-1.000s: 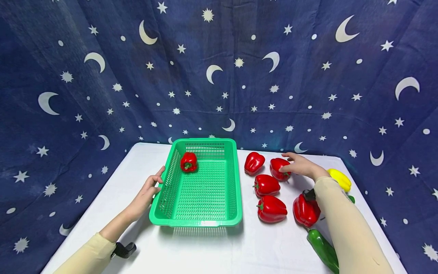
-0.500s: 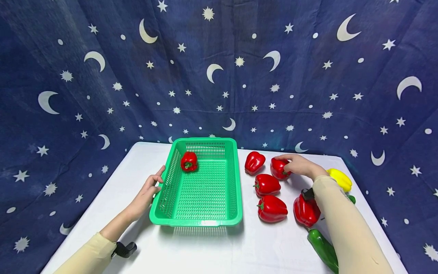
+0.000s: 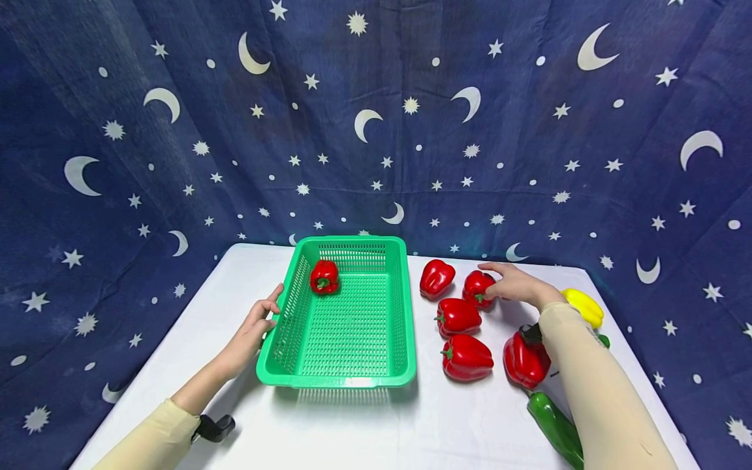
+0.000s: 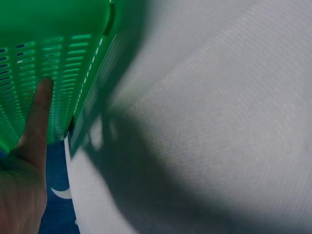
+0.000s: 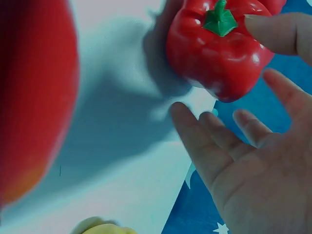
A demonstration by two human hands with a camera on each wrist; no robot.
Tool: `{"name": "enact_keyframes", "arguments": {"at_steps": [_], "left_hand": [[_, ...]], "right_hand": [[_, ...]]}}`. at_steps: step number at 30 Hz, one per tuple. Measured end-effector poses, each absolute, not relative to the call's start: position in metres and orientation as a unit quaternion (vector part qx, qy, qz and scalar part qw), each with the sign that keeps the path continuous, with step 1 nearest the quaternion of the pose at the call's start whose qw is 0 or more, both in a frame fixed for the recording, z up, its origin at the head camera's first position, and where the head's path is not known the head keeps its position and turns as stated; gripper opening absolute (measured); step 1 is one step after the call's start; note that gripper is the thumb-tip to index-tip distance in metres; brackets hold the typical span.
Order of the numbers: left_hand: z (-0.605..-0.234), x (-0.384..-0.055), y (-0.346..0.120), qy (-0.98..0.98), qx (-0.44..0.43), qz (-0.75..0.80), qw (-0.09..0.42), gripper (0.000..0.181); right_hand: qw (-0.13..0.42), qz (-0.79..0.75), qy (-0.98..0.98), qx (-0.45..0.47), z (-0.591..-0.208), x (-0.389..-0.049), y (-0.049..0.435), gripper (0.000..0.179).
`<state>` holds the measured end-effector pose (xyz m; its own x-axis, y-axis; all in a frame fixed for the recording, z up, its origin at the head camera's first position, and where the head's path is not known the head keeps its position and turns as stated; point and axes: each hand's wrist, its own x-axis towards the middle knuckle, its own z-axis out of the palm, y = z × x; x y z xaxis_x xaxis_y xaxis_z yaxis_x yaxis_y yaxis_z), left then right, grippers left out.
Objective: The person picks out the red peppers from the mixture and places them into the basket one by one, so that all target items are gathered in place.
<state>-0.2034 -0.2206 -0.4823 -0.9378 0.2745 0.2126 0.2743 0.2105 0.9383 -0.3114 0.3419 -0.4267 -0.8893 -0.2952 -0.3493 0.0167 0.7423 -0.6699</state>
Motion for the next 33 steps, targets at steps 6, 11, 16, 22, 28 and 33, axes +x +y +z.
{"name": "enact_keyframes", "arguments": {"at_steps": [6,11,16,22,28,33], "left_hand": [[-0.483,-0.202,-0.221,0.780,0.176,0.601,0.003,0.016],[-0.483,-0.203,-0.221,0.781,0.172,0.600,0.003,0.016],[-0.483,-0.204,-0.221,0.780,0.174,0.601,0.003,0.016],[-0.483,-0.205,-0.221,0.779,0.169,0.604,0.003,0.017],[-0.482,-0.205,-0.221,0.776,0.170,0.608,0.001,0.017],[-0.482,-0.204,-0.221,0.774,0.172,0.610,0.001,0.017]], "right_hand": [[0.247,-0.379,0.889,-0.065,-0.427,-0.312,0.341,0.095],[0.261,-0.403,0.875,-0.060,-0.427,-0.313,0.341,0.096],[0.271,-0.402,0.873,-0.057,-0.426,-0.314,0.341,0.095],[0.283,-0.380,0.879,-0.057,-0.420,-0.318,0.338,0.096],[0.299,-0.374,0.876,-0.054,-0.416,-0.322,0.337,0.095],[0.324,-0.363,0.872,-0.050,-0.415,-0.329,0.337,0.099]]}}
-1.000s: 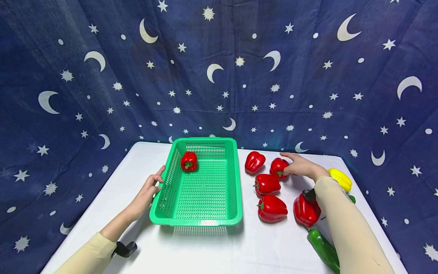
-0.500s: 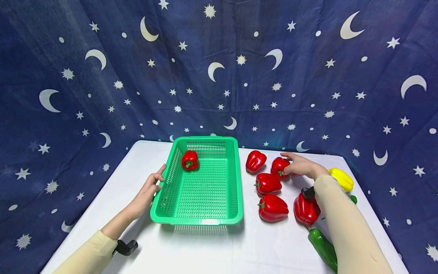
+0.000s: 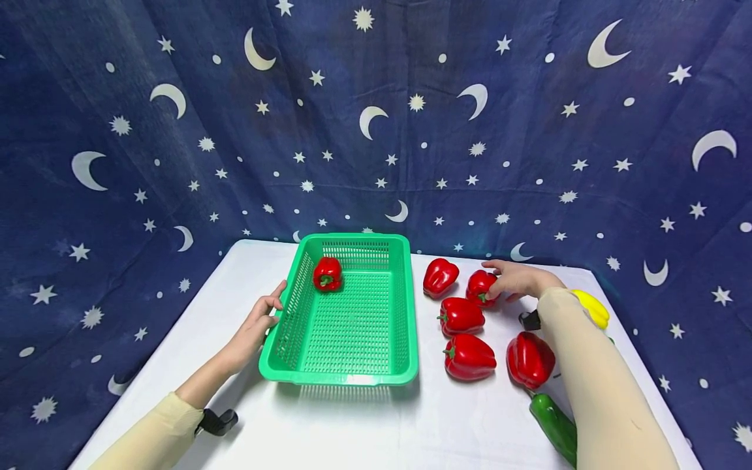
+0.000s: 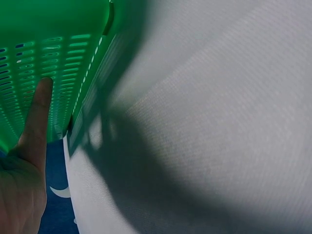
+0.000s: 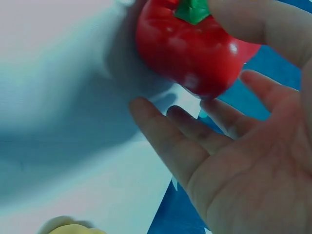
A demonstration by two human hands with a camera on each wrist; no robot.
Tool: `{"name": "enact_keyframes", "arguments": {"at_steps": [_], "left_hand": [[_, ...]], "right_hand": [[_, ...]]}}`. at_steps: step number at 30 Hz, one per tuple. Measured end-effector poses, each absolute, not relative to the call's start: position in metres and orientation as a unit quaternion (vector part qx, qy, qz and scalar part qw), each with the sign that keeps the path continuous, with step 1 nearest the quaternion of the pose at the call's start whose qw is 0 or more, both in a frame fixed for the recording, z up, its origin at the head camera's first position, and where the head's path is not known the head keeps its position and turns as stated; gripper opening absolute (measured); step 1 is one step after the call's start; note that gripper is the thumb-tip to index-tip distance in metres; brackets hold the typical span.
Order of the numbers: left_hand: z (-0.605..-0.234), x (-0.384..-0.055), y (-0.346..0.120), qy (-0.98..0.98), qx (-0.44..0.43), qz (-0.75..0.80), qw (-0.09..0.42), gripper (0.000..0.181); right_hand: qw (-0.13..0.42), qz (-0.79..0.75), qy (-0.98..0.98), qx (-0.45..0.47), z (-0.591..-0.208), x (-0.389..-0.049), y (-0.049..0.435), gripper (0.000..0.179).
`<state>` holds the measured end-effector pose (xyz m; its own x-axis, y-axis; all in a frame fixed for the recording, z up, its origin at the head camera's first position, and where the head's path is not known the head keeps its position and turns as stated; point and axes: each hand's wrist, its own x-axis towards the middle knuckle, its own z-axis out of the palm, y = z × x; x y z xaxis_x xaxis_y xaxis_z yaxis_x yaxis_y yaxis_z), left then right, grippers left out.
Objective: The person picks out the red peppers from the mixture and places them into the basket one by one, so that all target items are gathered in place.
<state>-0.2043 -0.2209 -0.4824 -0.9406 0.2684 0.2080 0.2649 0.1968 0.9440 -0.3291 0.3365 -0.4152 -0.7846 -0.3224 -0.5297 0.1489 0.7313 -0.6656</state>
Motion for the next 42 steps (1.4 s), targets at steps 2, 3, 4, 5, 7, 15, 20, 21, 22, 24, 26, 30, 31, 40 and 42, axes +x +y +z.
{"name": "enact_keyframes", "arguments": {"at_steps": [2,3,4,5,7,15,20,21,22,24,26,30,31,40,42], "left_hand": [[-0.483,-0.204,-0.221,0.772,0.174,0.612,0.002,0.017],[-0.483,-0.204,-0.221,0.771,0.175,0.613,0.002,0.017],[-0.483,-0.204,-0.220,0.771,0.175,0.613,0.001,0.017],[-0.483,-0.204,-0.220,0.770,0.175,0.613,0.002,0.017],[-0.483,-0.204,-0.219,0.769,0.175,0.615,0.003,0.017],[-0.482,-0.204,-0.218,0.773,0.173,0.610,0.007,0.017],[-0.481,-0.203,-0.218,0.775,0.171,0.608,0.009,0.016],[-0.481,-0.203,-0.218,0.775,0.171,0.608,0.009,0.016],[-0.481,-0.203,-0.218,0.775,0.171,0.608,0.008,0.016],[-0.481,-0.203,-0.219,0.775,0.170,0.609,0.006,0.016],[-0.481,-0.203,-0.219,0.776,0.169,0.608,0.007,0.016],[-0.480,-0.203,-0.219,0.776,0.165,0.609,0.006,0.017],[-0.480,-0.204,-0.219,0.776,0.166,0.609,0.006,0.017],[-0.480,-0.203,-0.220,0.771,0.165,0.614,0.006,0.017],[-0.480,-0.203,-0.221,0.771,0.166,0.615,0.006,0.017]], "right_hand": [[0.334,-0.361,0.870,-0.046,-0.414,-0.331,0.335,0.101],[0.338,-0.359,0.869,-0.044,-0.413,-0.332,0.335,0.101],[0.341,-0.356,0.869,-0.043,-0.412,-0.332,0.334,0.101],[0.342,-0.353,0.870,-0.041,-0.412,-0.332,0.334,0.101],[0.345,-0.350,0.870,-0.041,-0.411,-0.332,0.334,0.101],[0.343,-0.343,0.874,-0.042,-0.414,-0.334,0.339,0.103],[0.343,-0.345,0.873,-0.044,-0.417,-0.335,0.338,0.101],[0.341,-0.345,0.873,-0.045,-0.418,-0.334,0.338,0.100],[0.340,-0.345,0.874,-0.047,-0.418,-0.334,0.337,0.099],[0.336,-0.346,0.875,-0.048,-0.418,-0.333,0.337,0.098],[0.332,-0.344,0.877,-0.053,-0.419,-0.333,0.337,0.096],[0.325,-0.343,0.879,-0.060,-0.421,-0.332,0.337,0.095],[0.324,-0.343,0.880,-0.061,-0.421,-0.332,0.337,0.095],[0.313,-0.338,0.885,-0.067,-0.423,-0.332,0.333,0.092],[0.313,-0.337,0.886,-0.068,-0.423,-0.332,0.332,0.091]]}}
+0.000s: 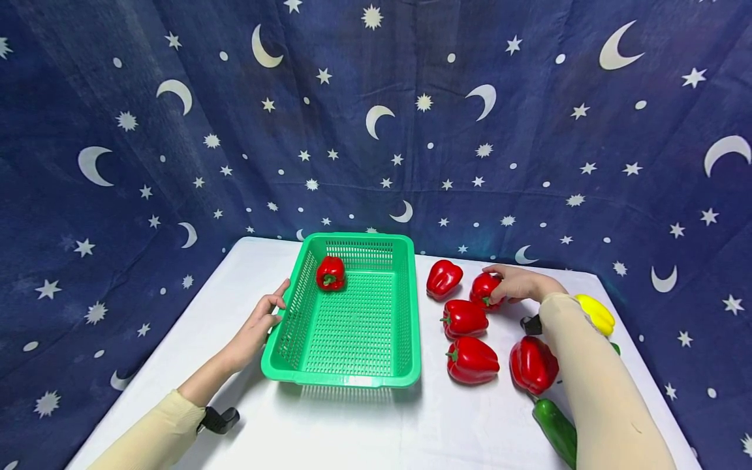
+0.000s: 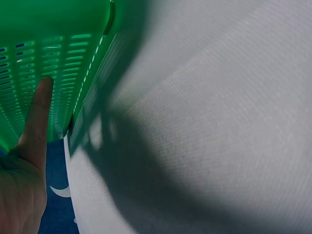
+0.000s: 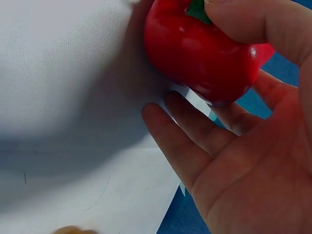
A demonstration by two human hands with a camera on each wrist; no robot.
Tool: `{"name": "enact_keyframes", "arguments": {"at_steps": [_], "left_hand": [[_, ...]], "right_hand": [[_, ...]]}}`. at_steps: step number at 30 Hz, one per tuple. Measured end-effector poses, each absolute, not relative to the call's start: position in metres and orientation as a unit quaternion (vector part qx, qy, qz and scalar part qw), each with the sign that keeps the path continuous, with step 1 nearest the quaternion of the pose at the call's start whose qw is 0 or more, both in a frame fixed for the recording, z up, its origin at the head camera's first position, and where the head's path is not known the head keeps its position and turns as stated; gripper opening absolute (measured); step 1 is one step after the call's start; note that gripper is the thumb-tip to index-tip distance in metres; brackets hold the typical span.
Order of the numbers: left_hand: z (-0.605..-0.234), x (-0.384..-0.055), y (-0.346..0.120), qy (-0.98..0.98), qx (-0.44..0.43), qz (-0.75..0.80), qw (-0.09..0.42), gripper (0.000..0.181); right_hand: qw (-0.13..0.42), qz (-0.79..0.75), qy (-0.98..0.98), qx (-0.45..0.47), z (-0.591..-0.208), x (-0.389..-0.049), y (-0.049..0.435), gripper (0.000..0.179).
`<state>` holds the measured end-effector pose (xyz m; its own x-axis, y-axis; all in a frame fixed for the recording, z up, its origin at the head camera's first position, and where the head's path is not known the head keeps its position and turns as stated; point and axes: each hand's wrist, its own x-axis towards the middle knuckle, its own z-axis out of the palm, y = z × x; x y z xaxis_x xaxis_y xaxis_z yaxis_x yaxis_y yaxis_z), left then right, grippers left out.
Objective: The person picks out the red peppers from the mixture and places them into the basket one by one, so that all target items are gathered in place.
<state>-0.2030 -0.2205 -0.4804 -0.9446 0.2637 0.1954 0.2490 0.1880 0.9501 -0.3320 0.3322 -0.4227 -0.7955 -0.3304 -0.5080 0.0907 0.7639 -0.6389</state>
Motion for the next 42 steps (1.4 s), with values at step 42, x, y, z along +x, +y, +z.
{"name": "enact_keyframes", "arguments": {"at_steps": [42], "left_hand": [[-0.4841,-0.2042,-0.2208,0.784,0.155,0.601,0.006,0.016]], "right_hand": [[0.315,-0.370,0.873,-0.042,-0.4261,-0.3308,0.3312,0.096]]}}
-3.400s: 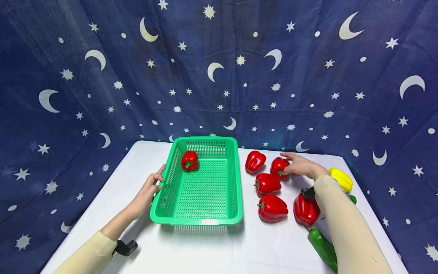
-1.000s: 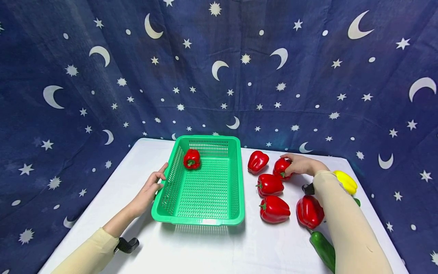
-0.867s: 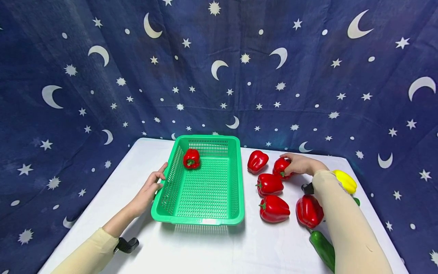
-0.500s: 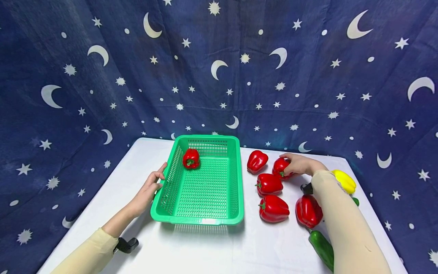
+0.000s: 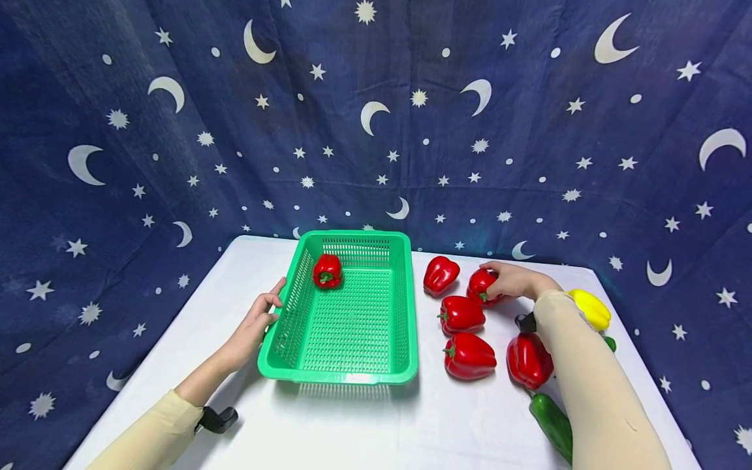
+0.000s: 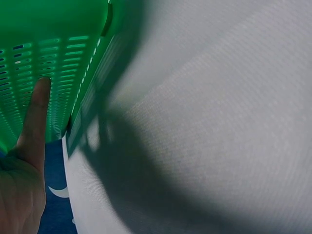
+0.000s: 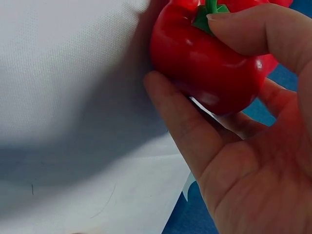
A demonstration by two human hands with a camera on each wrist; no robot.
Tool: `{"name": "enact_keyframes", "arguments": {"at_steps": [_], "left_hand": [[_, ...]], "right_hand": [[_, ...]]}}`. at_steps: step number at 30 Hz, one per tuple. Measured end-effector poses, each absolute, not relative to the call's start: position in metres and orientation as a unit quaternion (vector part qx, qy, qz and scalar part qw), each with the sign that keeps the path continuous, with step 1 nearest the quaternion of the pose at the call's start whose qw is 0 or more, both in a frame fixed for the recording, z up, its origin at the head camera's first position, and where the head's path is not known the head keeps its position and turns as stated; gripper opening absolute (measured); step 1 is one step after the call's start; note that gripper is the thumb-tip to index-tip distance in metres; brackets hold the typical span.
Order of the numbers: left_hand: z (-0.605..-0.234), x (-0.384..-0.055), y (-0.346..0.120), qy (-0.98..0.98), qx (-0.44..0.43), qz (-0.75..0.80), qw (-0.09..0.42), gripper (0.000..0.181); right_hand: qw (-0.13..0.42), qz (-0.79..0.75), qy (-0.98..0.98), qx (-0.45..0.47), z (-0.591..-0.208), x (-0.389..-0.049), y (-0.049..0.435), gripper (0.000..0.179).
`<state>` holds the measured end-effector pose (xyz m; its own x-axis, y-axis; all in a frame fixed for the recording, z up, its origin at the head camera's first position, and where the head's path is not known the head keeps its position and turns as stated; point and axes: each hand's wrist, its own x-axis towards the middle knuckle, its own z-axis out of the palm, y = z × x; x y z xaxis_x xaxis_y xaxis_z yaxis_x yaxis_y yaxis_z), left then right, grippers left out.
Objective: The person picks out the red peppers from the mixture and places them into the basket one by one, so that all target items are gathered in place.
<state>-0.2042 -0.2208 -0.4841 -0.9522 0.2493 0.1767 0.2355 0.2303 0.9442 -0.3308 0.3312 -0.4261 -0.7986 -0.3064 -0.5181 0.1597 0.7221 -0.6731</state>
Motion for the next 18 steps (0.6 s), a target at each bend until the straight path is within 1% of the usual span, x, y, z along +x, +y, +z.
{"name": "enact_keyframes", "arguments": {"at_steps": [7,18], "left_hand": [[-0.4844,-0.2045,-0.2204,0.784,0.155,0.601,0.005,0.015],[-0.4838,-0.2039,-0.2201,0.781,0.162,0.603,0.001,0.016]], "right_hand": [[0.313,-0.371,0.873,-0.044,-0.4272,-0.3307,0.3318,0.095],[0.279,-0.345,0.894,-0.065,-0.4271,-0.3270,0.3356,0.094]]}}
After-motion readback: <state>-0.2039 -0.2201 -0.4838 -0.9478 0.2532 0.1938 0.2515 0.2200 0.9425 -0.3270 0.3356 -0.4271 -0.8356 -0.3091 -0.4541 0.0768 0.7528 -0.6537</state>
